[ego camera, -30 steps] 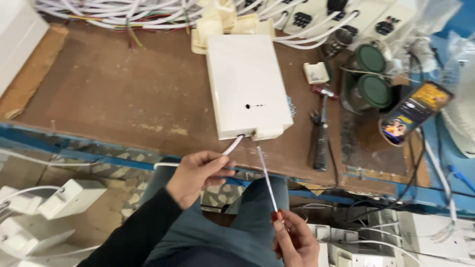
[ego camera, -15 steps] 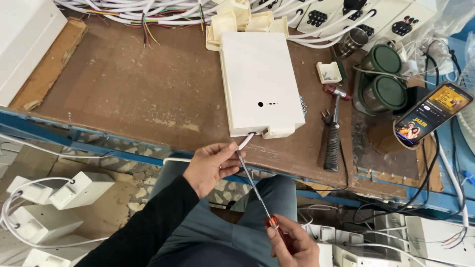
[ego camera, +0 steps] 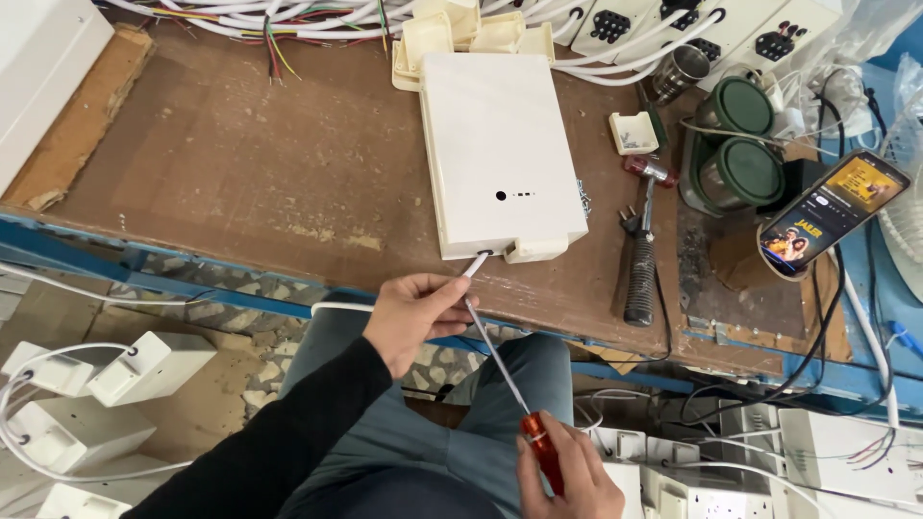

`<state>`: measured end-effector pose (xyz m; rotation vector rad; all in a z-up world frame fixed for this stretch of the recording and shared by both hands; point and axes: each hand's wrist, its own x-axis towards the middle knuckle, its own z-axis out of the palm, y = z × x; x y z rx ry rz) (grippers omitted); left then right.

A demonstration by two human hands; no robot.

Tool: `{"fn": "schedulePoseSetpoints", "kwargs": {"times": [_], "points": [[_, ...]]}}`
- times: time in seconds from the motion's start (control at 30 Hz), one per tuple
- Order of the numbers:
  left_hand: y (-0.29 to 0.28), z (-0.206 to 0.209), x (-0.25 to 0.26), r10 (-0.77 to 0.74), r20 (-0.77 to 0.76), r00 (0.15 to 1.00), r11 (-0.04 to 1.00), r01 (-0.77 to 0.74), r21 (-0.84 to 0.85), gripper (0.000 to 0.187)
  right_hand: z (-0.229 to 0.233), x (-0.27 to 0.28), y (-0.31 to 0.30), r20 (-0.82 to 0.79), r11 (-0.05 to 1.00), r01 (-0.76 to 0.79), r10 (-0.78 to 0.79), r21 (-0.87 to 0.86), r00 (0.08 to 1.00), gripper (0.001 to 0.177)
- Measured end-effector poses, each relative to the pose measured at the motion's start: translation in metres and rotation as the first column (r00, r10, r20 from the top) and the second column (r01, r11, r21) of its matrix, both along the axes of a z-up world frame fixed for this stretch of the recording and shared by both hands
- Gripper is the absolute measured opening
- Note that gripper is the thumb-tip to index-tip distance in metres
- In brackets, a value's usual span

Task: Assembling a white plastic electrical enclosure or power strip using a manual screwdriver.

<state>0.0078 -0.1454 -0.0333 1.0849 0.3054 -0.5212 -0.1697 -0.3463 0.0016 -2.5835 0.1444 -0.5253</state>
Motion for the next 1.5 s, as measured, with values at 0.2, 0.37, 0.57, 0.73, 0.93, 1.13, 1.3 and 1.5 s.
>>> {"fn": "schedulePoseSetpoints", "kwargs": {"times": [0.2,0.37,0.57,0.73,0.93,1.13,1.3,1.5], "points": [[-0.026,0.008,0.000,-0.046,0.031,0.998,0.993,0.049,-0.106,0.031,-0.045,-0.015,-0.022,-0.382,0.493,0.316,0.037,0.811,0.923,0.033],[-0.053,-0.003,0.010,-0.036,0.290,0.956,0.998,0.047,-0.030,0.040,-0.026,-0.003,-0.022,-0.458,0.468,0.421,-0.038,0.777,0.888,0.037],[-0.068,-0.012,0.010,-0.018,0.492,0.870,0.994,-0.037,0.102,0.045,-0.019,0.004,-0.028,-0.454,0.471,0.420,-0.046,0.776,0.890,0.040],[-0.064,0.000,0.007,-0.043,0.547,0.836,0.977,-0.079,0.197,0.041,-0.022,0.007,-0.032,-0.427,0.513,0.377,-0.022,0.771,0.904,0.040],[-0.065,-0.002,0.009,-0.041,0.533,0.845,0.980,-0.071,0.187,0.037,-0.019,0.013,-0.032,-0.426,0.516,0.365,-0.001,0.775,0.905,0.040],[-0.063,-0.002,0.008,-0.066,0.578,0.814,0.971,-0.082,0.225,0.033,-0.025,0.017,-0.036,-0.357,0.550,0.279,0.036,0.787,0.934,0.037],[-0.060,0.001,0.009,-0.090,0.598,0.796,0.962,-0.086,0.259,0.031,-0.013,0.029,-0.025,-0.424,0.584,0.375,-0.058,0.720,0.904,0.036],[-0.060,0.000,0.008,-0.087,0.667,0.740,0.942,-0.157,0.297,0.031,-0.019,0.032,-0.024,-0.427,0.588,0.364,-0.035,0.722,0.903,0.038]]}}
